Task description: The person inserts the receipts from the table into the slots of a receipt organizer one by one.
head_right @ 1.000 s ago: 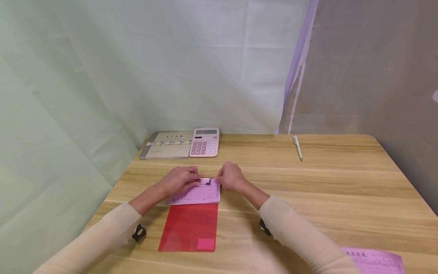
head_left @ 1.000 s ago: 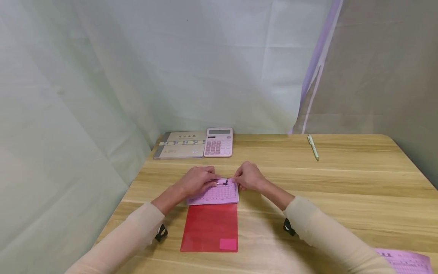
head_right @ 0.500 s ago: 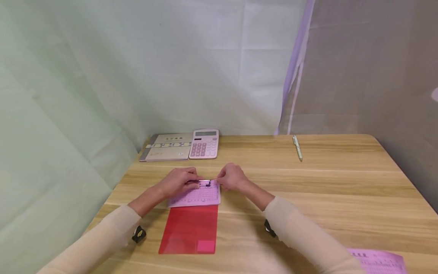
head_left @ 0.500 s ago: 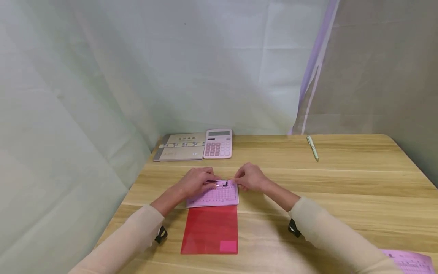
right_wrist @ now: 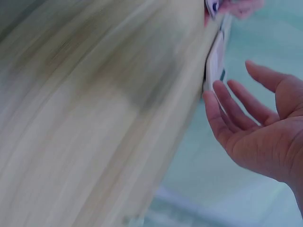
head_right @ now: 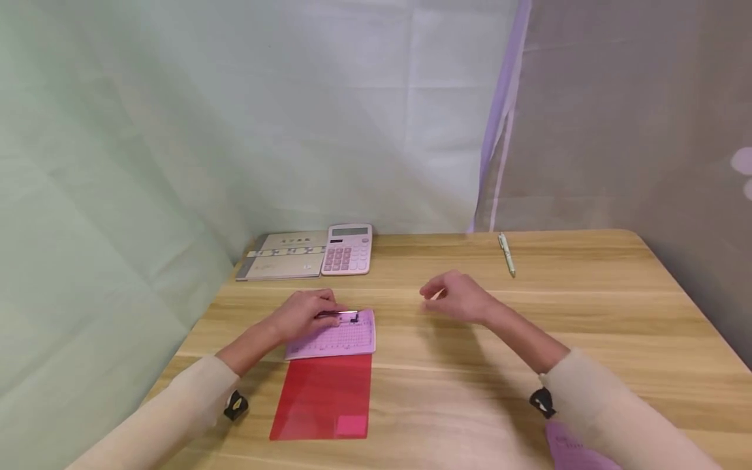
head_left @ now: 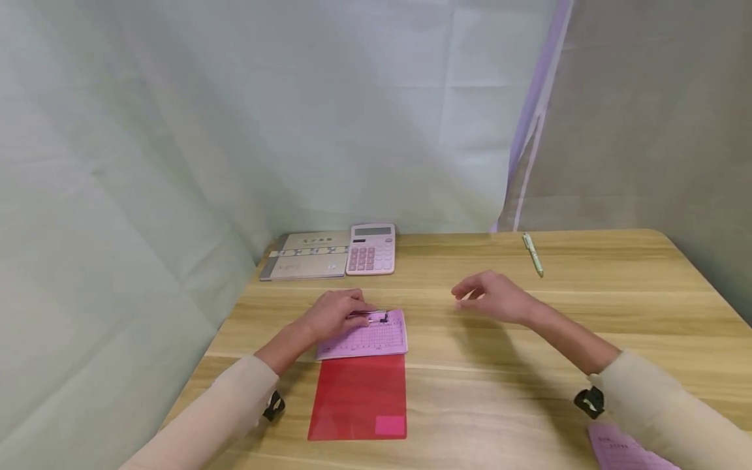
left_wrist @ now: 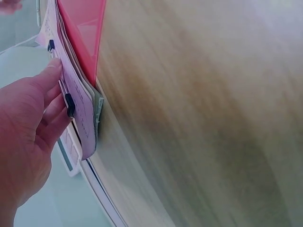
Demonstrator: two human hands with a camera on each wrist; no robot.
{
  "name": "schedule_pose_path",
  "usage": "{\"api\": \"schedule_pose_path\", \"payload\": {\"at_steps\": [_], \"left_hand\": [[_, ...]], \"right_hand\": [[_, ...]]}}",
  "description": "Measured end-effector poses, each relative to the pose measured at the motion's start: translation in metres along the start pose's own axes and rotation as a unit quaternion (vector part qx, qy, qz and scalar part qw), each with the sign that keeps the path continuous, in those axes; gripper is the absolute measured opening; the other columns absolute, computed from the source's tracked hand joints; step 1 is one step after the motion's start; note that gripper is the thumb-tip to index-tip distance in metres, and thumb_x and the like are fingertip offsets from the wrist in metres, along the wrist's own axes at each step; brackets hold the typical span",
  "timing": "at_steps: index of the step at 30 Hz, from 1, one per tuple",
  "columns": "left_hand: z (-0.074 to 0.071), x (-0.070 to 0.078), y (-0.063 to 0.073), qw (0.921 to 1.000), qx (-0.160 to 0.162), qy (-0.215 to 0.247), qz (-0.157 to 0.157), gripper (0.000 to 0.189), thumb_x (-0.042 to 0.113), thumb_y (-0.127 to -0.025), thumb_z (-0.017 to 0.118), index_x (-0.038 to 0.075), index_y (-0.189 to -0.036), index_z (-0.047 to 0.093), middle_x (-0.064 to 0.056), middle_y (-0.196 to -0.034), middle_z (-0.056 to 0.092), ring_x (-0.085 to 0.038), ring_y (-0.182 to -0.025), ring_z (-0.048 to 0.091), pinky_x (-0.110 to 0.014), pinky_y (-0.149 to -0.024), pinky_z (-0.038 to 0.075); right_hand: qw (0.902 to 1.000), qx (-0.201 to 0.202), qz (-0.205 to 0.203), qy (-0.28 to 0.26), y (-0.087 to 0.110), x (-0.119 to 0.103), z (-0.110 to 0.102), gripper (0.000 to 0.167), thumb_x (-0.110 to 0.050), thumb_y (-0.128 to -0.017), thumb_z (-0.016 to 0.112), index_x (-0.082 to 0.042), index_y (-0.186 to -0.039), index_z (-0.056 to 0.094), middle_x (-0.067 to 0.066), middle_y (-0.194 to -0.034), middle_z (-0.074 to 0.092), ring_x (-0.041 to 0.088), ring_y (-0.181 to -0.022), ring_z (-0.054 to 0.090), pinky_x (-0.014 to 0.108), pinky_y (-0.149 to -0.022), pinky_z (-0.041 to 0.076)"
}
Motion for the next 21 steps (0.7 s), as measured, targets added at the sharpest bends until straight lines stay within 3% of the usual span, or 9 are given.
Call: {"api": "schedule_pose_path", "payload": {"at_steps": [8,10,13,17,21], "left_hand": [[0.000,-0.002,0.001,0.9999,-0.005,0.006,-0.012,0.030,0.031,-0.099,0.079,0.021,-0.127,0.080,0.012,-0.095,0.059,-0.008,-0.081,0.052,-0.029,-0.075,0.045],[0.000,-0.002,0.001,0.9999,-0.005,0.007,-0.013,0.030,0.031,-0.098,0.079,0.021,-0.127,0.080,0.012,-0.095,0.059,-0.008,-0.081,0.052,-0.029,-0.076,0.045],[0.000,-0.001,0.000,0.9999,-0.004,0.008,-0.012,0.030,0.031,-0.098,0.079,0.021,-0.127,0.080,0.012,-0.095,0.060,-0.008,-0.081,0.052,-0.029,-0.076,0.045],[0.000,0.000,-0.001,0.9999,-0.006,0.011,-0.011,0.031,0.031,-0.098,0.079,0.020,-0.127,0.080,0.012,-0.095,0.060,-0.007,-0.081,0.052,-0.028,-0.076,0.046],[-0.001,0.001,0.000,0.9999,-0.003,0.015,-0.001,0.030,0.029,-0.098,0.079,0.018,-0.126,0.080,0.010,-0.095,0.061,-0.007,-0.080,0.052,-0.029,-0.075,0.046]], "right_hand": [[0.9990,-0.041,0.008,-0.015,0.078,0.038,-0.057,0.047,-0.022,-0.102,0.074,0.002,-0.142,0.064,0.018,-0.137,0.068,0.037,-0.124,0.065,0.038,-0.097,0.055],[0.9990,-0.040,0.017,-0.009,0.097,0.048,-0.068,0.050,-0.024,-0.102,0.074,-0.002,-0.146,0.062,0.017,-0.141,0.066,0.033,-0.126,0.064,0.033,-0.096,0.054],[0.9987,-0.040,0.029,-0.011,0.127,0.066,-0.082,0.053,-0.021,-0.103,0.072,-0.005,-0.151,0.058,0.015,-0.147,0.063,0.016,-0.127,0.062,0.026,-0.092,0.053],[0.9963,-0.064,0.008,-0.058,0.164,0.097,-0.094,0.051,-0.006,-0.104,0.067,-0.011,-0.153,0.057,-0.007,-0.148,0.063,-0.006,-0.125,0.057,0.022,-0.088,0.053],[0.9810,-0.125,-0.048,-0.141,0.195,0.130,-0.099,0.062,0.014,-0.100,0.060,-0.020,-0.153,0.059,-0.023,-0.146,0.060,-0.003,-0.121,0.061,0.021,-0.088,0.055]]}}
Point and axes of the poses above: each hand's wrist, its own y-axis away from the middle knuckle, its own z-axis out of the palm, x = y × z, the point moved 3 cm from there along -y, towards the middle knuckle
